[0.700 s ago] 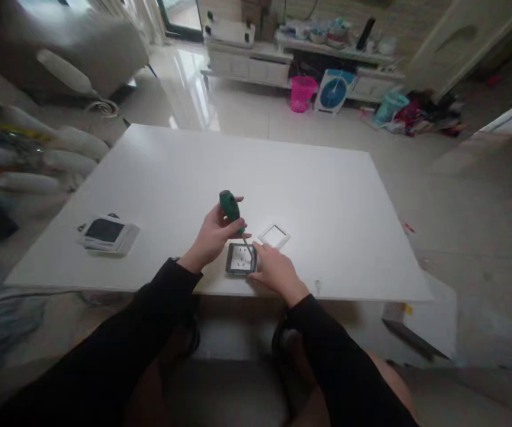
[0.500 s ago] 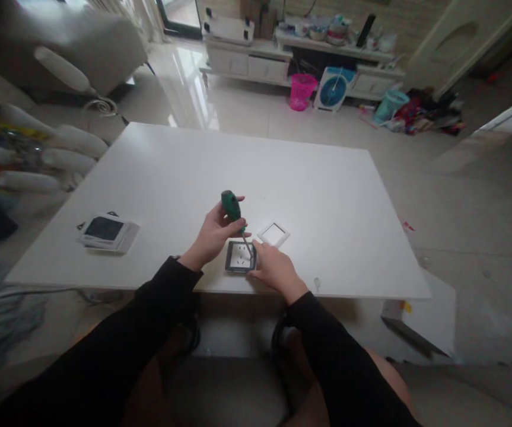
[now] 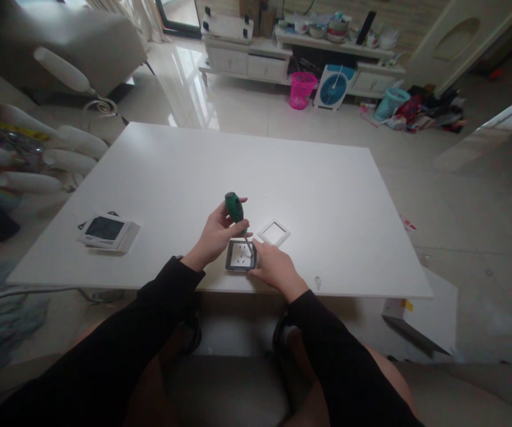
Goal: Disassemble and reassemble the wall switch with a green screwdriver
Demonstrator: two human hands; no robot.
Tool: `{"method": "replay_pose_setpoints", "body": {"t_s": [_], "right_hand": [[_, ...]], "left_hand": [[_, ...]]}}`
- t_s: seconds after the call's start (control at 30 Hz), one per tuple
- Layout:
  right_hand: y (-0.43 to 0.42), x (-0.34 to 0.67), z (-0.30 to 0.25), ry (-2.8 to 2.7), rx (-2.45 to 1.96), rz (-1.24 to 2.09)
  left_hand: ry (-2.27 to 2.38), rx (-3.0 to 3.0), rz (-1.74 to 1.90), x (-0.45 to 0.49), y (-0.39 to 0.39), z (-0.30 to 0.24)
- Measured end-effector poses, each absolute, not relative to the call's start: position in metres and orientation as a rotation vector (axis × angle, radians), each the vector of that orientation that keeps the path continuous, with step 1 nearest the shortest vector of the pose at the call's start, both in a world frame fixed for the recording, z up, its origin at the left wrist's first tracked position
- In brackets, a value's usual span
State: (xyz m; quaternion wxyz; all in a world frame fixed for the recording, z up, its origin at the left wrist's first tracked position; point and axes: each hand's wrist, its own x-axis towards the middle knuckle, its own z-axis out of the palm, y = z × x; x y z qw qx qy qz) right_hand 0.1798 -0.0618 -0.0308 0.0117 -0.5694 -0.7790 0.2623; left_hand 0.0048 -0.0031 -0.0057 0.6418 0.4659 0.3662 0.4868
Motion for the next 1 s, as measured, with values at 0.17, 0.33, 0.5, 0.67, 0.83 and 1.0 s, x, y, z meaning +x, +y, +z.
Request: {"method": "replay_pose_setpoints", "body": {"t_s": [0.17, 0.33, 0.5, 0.67, 0.83, 1.0], "right_hand": [[-0.0611, 0.1788, -0.0306, -2.445, -1.809, 0.813], [-0.0615, 0.1789, -0.0301, -2.46, -1.805, 0.798], [-0.0616, 0.1794, -0.0304, -2.463, -1.808, 0.799], [-0.0612, 0.1793, -0.0309, -2.454, -1.808, 0.812], [-0.0613, 0.1793, -0.0298, -2.458, -1.814, 0.806], [-0.0618, 0.1788, -0.0273, -2.456, -1.814, 0.818]], "left_hand": [[0.842, 1.069, 1.108, 0.0057, -0.0037, -0.007], [0.846, 1.081, 1.119, 0.0055, -0.0034, -0.0075], [0.845, 1.104, 1.12, 0.0044, -0.0024, -0.0076], [0.854, 1.13, 1.123, 0.0034, -0.0016, -0.0073], [0.846, 1.103, 1.117, 0.0027, -0.0009, -0.0055], [0.863, 1.157, 1.112, 0.0015, 0.0, -0.0042]]}}
